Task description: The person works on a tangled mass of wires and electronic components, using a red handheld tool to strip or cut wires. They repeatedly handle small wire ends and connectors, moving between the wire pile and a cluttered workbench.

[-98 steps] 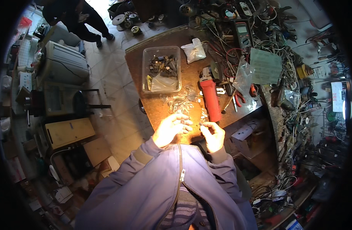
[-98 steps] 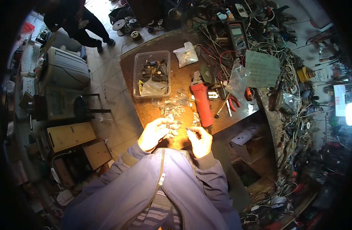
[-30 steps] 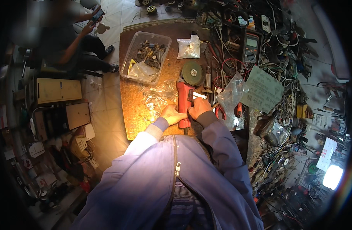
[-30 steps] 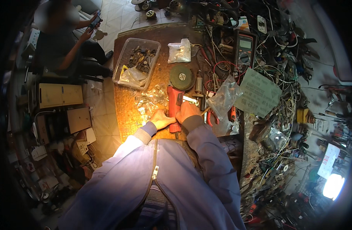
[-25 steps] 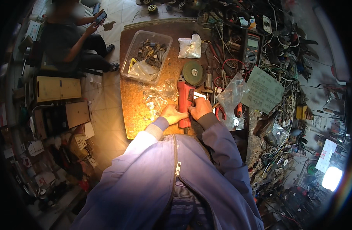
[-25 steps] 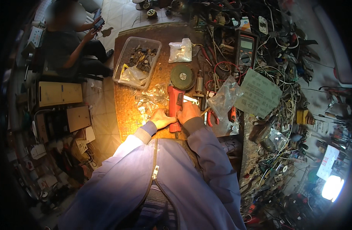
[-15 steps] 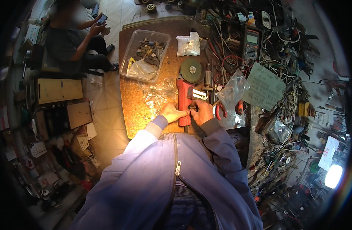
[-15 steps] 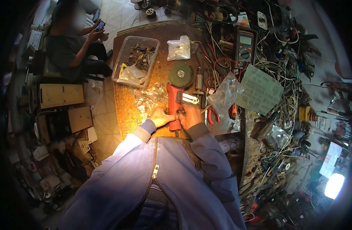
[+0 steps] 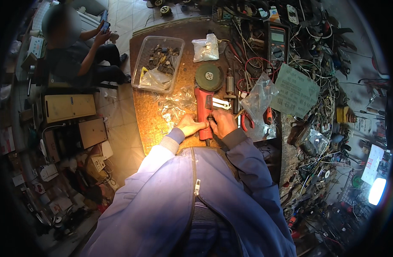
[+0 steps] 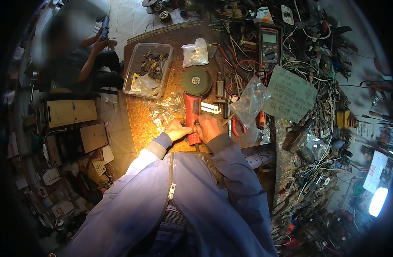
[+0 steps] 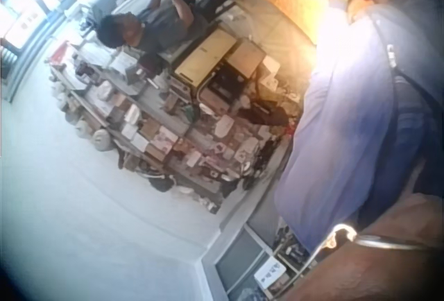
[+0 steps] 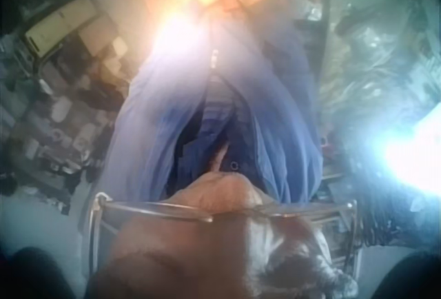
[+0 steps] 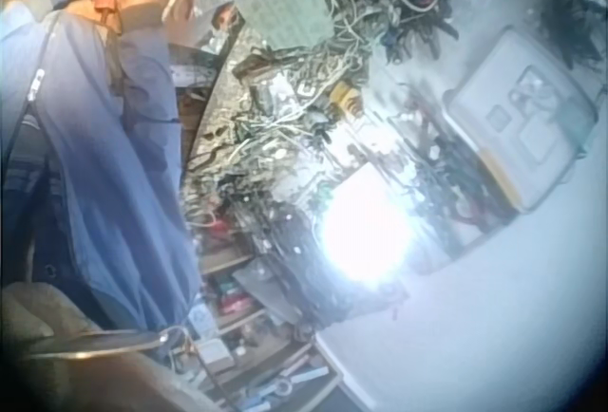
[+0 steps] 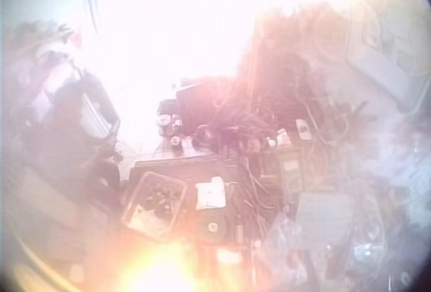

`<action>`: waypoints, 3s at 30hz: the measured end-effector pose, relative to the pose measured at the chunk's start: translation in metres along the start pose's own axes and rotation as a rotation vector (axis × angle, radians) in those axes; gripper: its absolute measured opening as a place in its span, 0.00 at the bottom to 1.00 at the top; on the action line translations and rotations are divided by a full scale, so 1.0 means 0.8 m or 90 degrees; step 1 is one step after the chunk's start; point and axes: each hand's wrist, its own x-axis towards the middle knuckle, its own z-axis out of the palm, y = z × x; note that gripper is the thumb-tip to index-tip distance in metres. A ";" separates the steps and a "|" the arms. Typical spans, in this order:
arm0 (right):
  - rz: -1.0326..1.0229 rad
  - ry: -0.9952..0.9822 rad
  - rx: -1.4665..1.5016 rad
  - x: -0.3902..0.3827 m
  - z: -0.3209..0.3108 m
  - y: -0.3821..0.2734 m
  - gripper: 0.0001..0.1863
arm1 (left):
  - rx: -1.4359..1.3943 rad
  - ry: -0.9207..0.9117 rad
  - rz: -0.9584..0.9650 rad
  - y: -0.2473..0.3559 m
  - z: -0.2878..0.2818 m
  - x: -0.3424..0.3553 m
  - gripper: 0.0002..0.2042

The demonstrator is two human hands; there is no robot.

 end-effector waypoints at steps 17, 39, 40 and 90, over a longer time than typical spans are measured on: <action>0.000 0.025 -0.023 -0.003 -0.006 -0.020 0.08 | 0.061 -0.030 0.001 0.004 -0.008 -0.002 0.23; 0.007 -0.038 0.074 0.011 -0.010 -0.002 0.09 | 0.033 -0.049 0.021 0.027 -0.013 -0.015 0.24; 0.008 -0.041 0.065 0.012 -0.011 -0.005 0.09 | 0.043 -0.048 0.019 0.024 -0.013 -0.014 0.24; -0.006 -0.003 0.026 0.011 -0.009 -0.024 0.09 | 0.085 -0.055 -0.018 0.034 -0.025 -0.019 0.26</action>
